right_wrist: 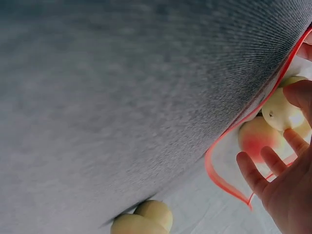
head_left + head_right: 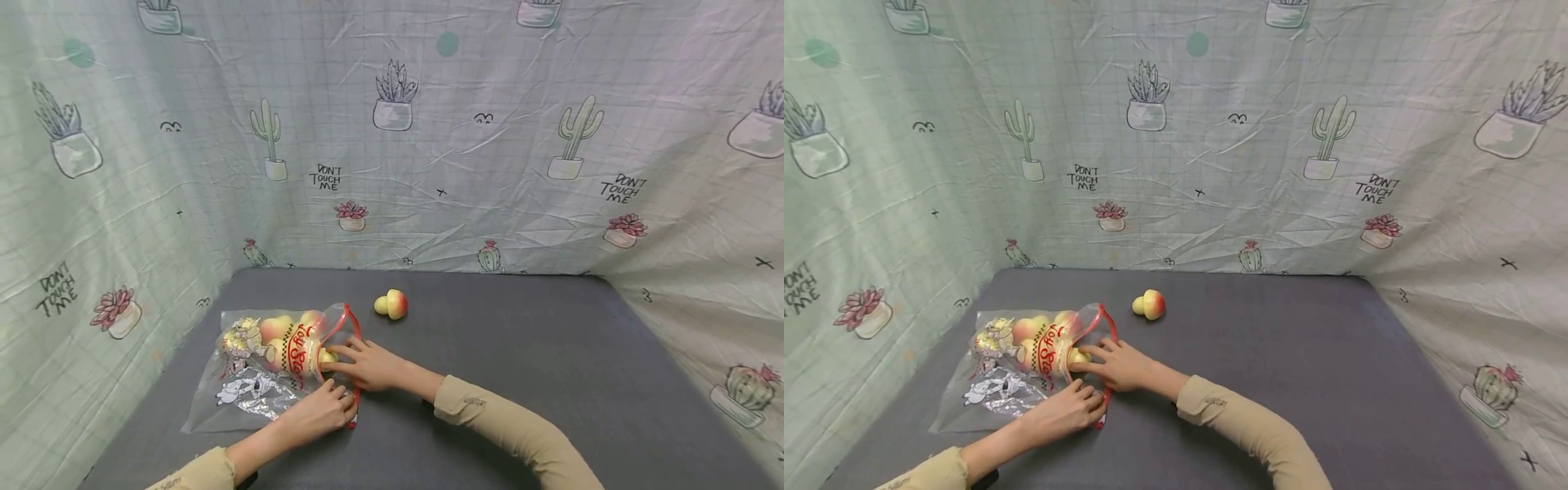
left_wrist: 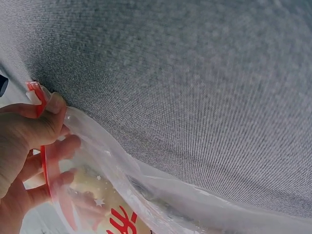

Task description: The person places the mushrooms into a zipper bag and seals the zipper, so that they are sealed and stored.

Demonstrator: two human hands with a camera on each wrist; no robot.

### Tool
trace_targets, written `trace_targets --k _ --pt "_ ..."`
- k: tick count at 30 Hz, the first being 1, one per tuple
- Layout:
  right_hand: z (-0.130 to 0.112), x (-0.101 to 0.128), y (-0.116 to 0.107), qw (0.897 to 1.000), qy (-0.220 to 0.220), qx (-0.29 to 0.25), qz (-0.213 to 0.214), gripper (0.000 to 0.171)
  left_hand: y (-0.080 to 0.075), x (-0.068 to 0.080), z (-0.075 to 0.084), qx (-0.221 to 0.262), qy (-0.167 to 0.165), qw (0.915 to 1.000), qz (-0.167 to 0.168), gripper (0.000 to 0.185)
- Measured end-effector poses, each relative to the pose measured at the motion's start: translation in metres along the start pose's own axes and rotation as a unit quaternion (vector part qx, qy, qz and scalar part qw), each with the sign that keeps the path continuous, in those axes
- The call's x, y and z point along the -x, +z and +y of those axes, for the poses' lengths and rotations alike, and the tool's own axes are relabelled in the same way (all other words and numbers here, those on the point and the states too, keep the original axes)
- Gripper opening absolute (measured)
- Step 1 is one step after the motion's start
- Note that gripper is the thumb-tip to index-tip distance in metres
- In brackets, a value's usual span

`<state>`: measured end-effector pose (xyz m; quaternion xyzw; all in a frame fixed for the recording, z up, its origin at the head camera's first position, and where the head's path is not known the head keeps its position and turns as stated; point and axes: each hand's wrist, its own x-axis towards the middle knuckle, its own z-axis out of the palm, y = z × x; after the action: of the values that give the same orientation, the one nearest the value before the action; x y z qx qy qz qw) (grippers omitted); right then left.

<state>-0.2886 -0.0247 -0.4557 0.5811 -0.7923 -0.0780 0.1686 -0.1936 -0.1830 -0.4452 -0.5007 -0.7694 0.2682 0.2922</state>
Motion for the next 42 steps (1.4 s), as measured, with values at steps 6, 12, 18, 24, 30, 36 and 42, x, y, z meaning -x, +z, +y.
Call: trace_targets --k 6,12,18,24,30,36,42 --pt "-0.001 0.009 -0.003 1.000 0.006 -0.009 -0.021 0.051 0.002 0.001 0.001 0.004 0.001 1.0000 -0.007 0.022" --pt "-0.004 0.014 -0.001 1.000 0.008 -0.009 -0.026 0.049 0.004 0.004 0.004 0.009 0.002 1.0000 -0.001 0.021" --pt "-0.007 0.013 -0.002 1.000 0.009 -0.011 -0.025 0.048 0.004 0.004 0.006 0.018 0.003 0.9998 -0.010 0.022" --pt "-0.010 0.012 -0.006 1.000 0.000 0.001 -0.026 0.049 0.003 0.005 0.005 0.033 -0.003 0.9994 -0.013 0.023" --pt "-0.011 0.008 -0.007 0.999 -0.008 0.023 -0.024 0.048 0.002 0.004 0.003 0.041 -0.006 0.9991 -0.011 0.022" --pt "-0.008 0.004 -0.008 0.999 -0.012 0.032 -0.017 0.049 0.004 0.004 0.001 0.036 0.004 0.9993 -0.006 0.022" --pt "-0.003 -0.001 -0.006 0.999 -0.009 0.045 -0.004 0.047 0.006 0.002 -0.001 0.037 0.009 0.9993 -0.005 0.023"
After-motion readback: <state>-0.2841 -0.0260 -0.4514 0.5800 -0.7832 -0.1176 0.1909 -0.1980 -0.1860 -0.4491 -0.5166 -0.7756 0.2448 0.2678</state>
